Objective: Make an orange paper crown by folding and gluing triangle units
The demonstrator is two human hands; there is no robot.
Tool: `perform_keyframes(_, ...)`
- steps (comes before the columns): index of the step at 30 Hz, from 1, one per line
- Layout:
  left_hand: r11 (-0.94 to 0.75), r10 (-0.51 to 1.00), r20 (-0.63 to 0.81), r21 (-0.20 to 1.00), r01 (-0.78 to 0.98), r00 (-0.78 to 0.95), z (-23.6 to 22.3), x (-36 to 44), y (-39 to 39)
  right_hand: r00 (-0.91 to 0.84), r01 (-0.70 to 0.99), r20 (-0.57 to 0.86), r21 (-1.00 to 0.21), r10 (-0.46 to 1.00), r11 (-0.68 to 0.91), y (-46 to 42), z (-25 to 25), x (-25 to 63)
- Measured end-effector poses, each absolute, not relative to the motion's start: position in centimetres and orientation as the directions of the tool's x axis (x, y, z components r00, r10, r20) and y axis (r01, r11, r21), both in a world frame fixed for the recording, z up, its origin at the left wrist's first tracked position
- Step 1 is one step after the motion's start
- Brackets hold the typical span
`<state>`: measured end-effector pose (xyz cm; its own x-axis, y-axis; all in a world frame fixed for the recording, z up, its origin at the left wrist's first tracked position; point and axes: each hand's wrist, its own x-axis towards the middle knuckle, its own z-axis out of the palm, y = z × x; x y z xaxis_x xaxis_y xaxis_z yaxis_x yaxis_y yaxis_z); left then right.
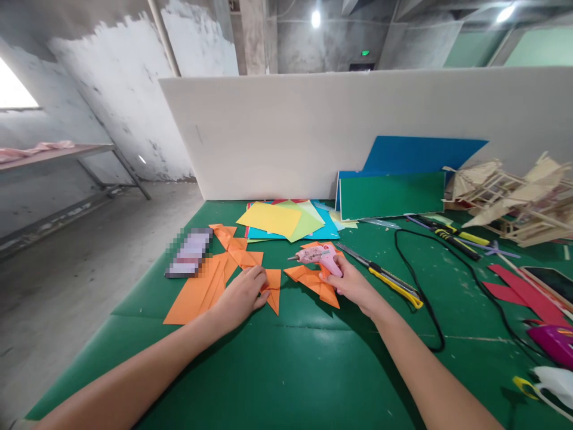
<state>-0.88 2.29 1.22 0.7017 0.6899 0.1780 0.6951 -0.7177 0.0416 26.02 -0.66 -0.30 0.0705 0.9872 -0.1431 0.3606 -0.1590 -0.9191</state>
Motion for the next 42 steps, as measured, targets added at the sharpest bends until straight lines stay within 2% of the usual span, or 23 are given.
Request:
perform_keyframes(3, -0.725, 0.684, 0.2, 0.294, 0.623, 0.702, 1.3, -1.8, 3.3, 0.078, 0.387, -0.148, -0.907, 0.986, -0.167, -0.6, -0.4, 26.0)
perform_keyframes(6, -0.737, 0.638, 0.178, 0.422, 0.528, 0.749, 1.2, -2.7, 4.5, 0.08, 0.395, -0.162, -0.901, 0.984, -0.18, -0.5, -0.5, 26.0)
perform_keyframes(8, -0.735, 0.618, 0.155, 0.462, 0.496, 0.771, 1.0, -3.1, 5.1, 0.082, 0.398, -0.168, -0.898, 0.982, -0.187, -0.5, -0.4, 26.0)
perform_keyframes(12, -0.735, 0.592, 0.127, 0.491, 0.468, 0.796, 0.8, -3.1, 5.6, 0.078, 0.418, -0.156, -0.891, 0.985, -0.175, -0.7, 0.0, 25.9)
perform_keyframes(18, -0.684, 0.619, 0.121, 0.569, 0.457, 0.776, 0.8, -3.3, 5.7, -0.062, 0.391, -0.163, -0.912, 0.985, -0.127, -0.9, 0.3, 25.8)
perform_keyframes(22, -0.681, 0.625, 0.119, 0.566, 0.464, 0.772, 0.9, -3.5, 5.4, -0.132, 0.375, -0.154, -0.922, 0.979, -0.095, -1.0, 0.0, 25.7)
perform_keyframes(36, -0.702, 0.657, 0.257, 0.55, 0.452, 0.708, 0.5, -1.0, 3.8, -0.177, 0.396, -0.114, -0.918, 0.978, -0.036, -1.3, -0.1, 24.6)
perform_keyframes(42, -0.698, 0.647, 0.257, 0.579, 0.422, 0.718, 0.2, -1.0, 3.8, -0.166, 0.449, -0.094, -0.893, 0.982, -0.009, -1.2, -0.5, 24.5)
